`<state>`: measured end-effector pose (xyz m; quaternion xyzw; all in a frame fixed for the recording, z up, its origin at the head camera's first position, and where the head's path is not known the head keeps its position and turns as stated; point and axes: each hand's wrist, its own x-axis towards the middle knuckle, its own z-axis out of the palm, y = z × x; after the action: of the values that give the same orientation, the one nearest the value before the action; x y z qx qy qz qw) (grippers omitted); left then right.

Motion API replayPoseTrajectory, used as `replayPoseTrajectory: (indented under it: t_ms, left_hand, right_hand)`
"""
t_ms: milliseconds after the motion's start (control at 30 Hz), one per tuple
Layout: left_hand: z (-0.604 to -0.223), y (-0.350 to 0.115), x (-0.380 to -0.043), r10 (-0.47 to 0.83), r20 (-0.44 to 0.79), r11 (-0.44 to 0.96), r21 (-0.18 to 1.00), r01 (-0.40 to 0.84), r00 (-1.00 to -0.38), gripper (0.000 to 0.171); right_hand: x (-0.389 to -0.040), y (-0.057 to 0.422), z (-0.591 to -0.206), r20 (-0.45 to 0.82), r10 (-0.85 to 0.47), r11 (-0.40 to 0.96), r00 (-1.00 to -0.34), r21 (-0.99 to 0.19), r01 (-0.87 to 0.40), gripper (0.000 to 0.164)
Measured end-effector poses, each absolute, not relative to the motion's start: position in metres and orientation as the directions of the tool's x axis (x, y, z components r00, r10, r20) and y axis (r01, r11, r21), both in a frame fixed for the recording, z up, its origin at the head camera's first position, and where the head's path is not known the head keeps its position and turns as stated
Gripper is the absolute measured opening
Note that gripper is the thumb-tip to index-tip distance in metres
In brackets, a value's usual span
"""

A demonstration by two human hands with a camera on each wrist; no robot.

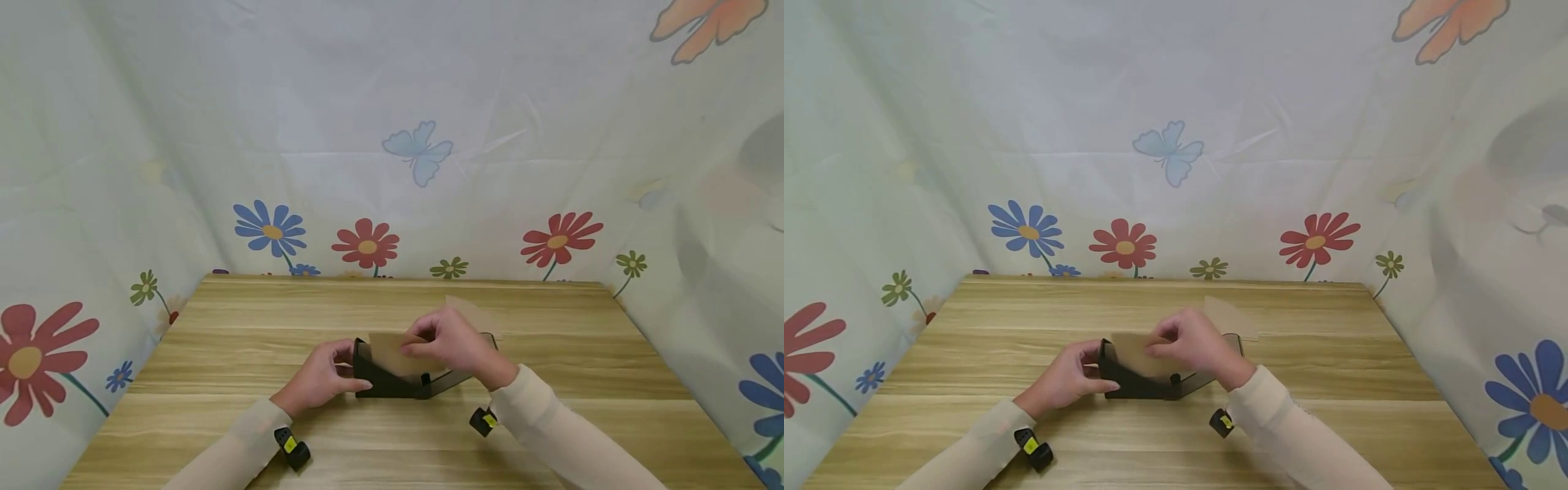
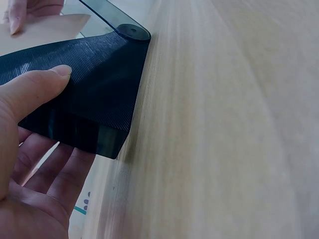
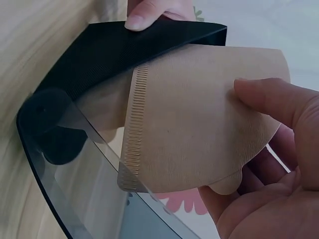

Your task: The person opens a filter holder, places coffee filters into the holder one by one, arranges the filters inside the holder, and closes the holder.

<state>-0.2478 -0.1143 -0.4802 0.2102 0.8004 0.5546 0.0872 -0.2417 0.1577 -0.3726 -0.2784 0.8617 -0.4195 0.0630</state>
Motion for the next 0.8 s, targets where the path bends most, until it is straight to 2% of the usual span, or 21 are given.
replayPoseTrajectory:
  t_ms: [267, 800]
  left_hand:
    - [-0.481, -0.114, -0.249, 0.434, 0.096, 0.298, 0.923, 0.244, -0.896, 0.035]
    - [-0.481, -0.115, -0.249, 0.442, 0.090, 0.288, 0.928, 0.236, -0.892, 0.035]
  right_hand:
    - [-0.242, 0.150, -0.380, 0.117, -0.562, 0.508, -0.819, -0.732, -0.454, 0.010]
    - [-0.238, 0.141, -0.387, 0.063, -0.573, 0.528, -0.817, -0.734, -0.427, 0.006]
